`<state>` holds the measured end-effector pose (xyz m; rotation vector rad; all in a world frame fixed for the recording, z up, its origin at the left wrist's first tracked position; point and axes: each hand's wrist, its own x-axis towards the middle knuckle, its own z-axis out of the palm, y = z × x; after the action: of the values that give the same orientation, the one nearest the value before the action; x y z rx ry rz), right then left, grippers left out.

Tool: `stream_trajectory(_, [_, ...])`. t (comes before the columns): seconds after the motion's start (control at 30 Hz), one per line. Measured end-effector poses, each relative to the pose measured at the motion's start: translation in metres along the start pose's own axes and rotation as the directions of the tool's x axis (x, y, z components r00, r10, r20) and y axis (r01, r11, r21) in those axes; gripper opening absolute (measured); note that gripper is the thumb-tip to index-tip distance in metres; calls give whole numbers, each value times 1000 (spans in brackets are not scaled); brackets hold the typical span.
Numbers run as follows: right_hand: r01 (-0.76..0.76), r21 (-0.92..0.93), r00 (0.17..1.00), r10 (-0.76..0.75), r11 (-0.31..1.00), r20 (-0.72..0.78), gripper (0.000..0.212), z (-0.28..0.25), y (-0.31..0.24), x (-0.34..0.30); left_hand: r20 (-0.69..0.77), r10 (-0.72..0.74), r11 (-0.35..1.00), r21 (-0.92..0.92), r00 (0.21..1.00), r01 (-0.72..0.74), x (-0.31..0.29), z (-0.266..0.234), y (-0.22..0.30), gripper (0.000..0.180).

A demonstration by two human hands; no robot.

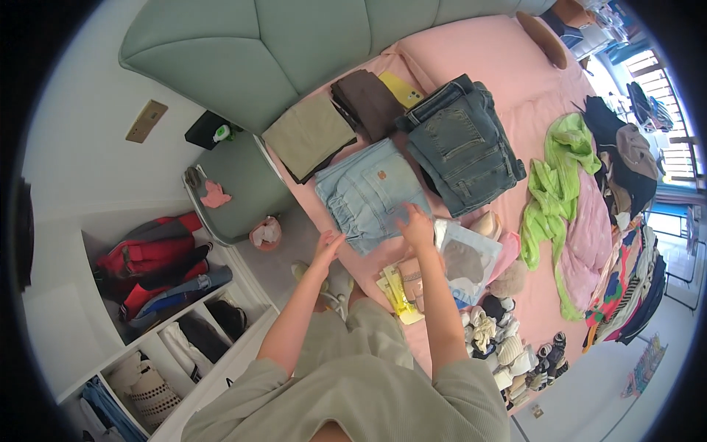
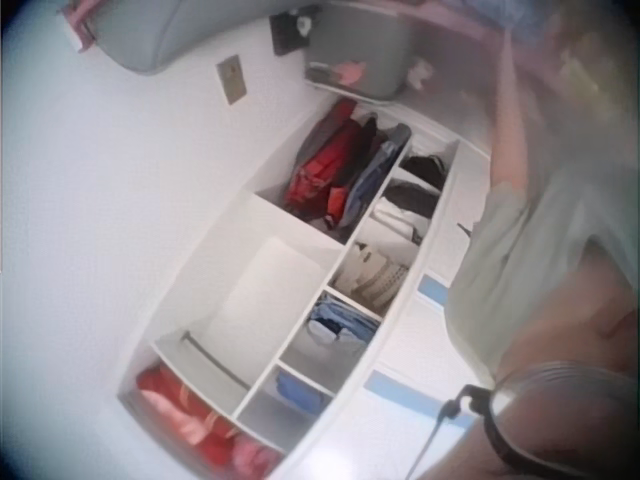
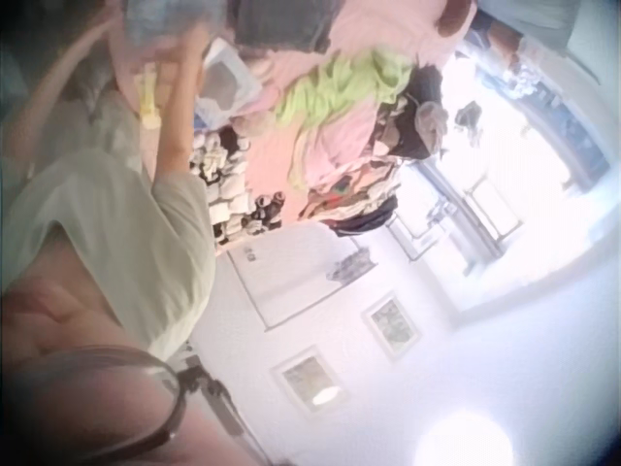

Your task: The person picks up folded pairs of jeans and a black shirt from a bed and places them into an open wardrobe shelf.

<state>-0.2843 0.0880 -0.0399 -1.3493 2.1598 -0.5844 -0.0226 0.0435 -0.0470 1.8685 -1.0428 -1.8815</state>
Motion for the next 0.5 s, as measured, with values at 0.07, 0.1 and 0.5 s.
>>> stream_trajectory(0.07, [-8,-28,1000,8,1000,-1,55,12,21,10,31,-99,990,-95,995,101,7,7,-5,84])
stream_trajectory(0.1, [-27,-21,1000,27,999,-4,61,16,27,14,27,-106,989,-102,994,108,11,11,-9,84])
stream_trajectory(0.5, [-177,58,984,175,983,38,80,30,79,44,-90,-36,929,-369,995,1,29,45,-25,93])
